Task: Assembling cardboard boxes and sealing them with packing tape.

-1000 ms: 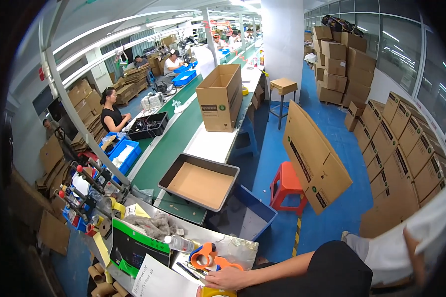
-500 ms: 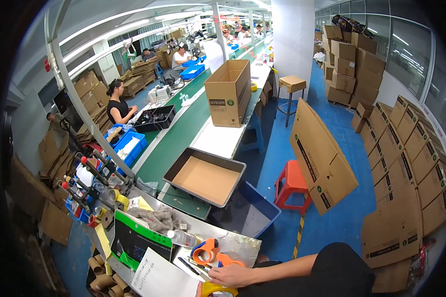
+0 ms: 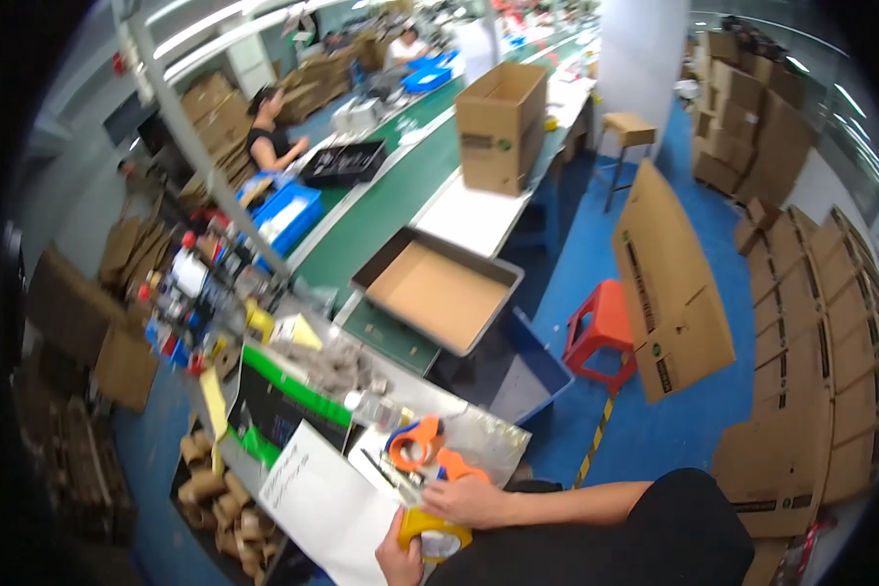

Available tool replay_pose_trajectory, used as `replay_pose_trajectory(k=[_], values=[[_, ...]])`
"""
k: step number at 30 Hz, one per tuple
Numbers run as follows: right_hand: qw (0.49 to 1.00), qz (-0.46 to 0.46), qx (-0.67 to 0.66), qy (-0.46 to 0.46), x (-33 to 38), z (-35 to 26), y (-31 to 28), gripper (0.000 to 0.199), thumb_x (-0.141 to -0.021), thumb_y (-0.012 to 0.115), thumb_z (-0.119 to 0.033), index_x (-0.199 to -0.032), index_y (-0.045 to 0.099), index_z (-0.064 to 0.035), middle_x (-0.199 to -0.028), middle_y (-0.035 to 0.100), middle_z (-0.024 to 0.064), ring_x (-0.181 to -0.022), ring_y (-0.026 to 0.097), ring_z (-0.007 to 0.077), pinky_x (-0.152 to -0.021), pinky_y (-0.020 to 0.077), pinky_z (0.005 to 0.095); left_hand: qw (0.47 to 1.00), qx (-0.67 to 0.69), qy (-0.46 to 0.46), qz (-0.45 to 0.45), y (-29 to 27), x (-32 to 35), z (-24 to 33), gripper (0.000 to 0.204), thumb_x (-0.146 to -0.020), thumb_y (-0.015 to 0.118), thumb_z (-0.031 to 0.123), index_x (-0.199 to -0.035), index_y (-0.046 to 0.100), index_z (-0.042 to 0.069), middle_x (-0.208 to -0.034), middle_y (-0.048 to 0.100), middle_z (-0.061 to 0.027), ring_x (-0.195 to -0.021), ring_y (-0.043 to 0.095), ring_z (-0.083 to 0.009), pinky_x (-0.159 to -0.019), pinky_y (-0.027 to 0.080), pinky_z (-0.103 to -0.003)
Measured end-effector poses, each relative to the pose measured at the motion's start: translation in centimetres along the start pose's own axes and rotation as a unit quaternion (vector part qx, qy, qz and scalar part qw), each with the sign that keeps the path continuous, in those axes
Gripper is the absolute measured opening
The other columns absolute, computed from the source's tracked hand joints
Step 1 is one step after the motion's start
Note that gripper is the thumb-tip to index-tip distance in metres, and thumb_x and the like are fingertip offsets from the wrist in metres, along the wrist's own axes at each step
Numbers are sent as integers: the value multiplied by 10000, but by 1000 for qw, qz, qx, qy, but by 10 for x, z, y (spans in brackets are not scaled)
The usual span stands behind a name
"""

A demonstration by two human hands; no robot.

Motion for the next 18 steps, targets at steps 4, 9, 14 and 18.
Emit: replay_pose_trajectory(k=[4,9,14,18], values=[[999,31,-11,14,-6,4,-8,211,-943,594,-285,-876,542,-91,-794,527,76,-665,623,242,-543,489,358,1000,-18,-8,2,-7,-9,9,538,-778,654,75,-1311,579,68,-1078,683,-201,-937,671,-381,-789,544,-418],[998,35,-48,-30,-11,0,0,223,-913,631,-251,-829,523,-75,-791,509,76,-633,589,250,-537,469,344,1000,-7,-25,-6,-4,-5,0,572,-783,664,91,-1344,555,106,-1167,664,-170,-1001,665,-346,-820,546,-407],[996,15,-83,26,-8,6,-2,128,-884,644,-196,-883,576,-87,-823,568,84,-688,615,287,-585,492,388,999,-28,-12,12,-11,-4,9,600,-792,668,97,-1373,525,139,-1231,639,-144,-1034,656,-326,-826,552,-399],[999,10,-47,5,-16,-3,-12,145,-887,657,-222,-917,600,-92,-819,564,71,-678,612,253,-567,487,355,1000,-29,1,0,-14,-3,16,623,-794,675,103,-1390,504,152,-1240,633,-138,-1028,655,-321,-806,557,-390]])
Point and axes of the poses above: each hand's wrist, its own x-axis away from the middle knuckle, its own y-axis out of the palm, z = x × y, the point moved 9 cm from there along -x, towards the middle knuckle
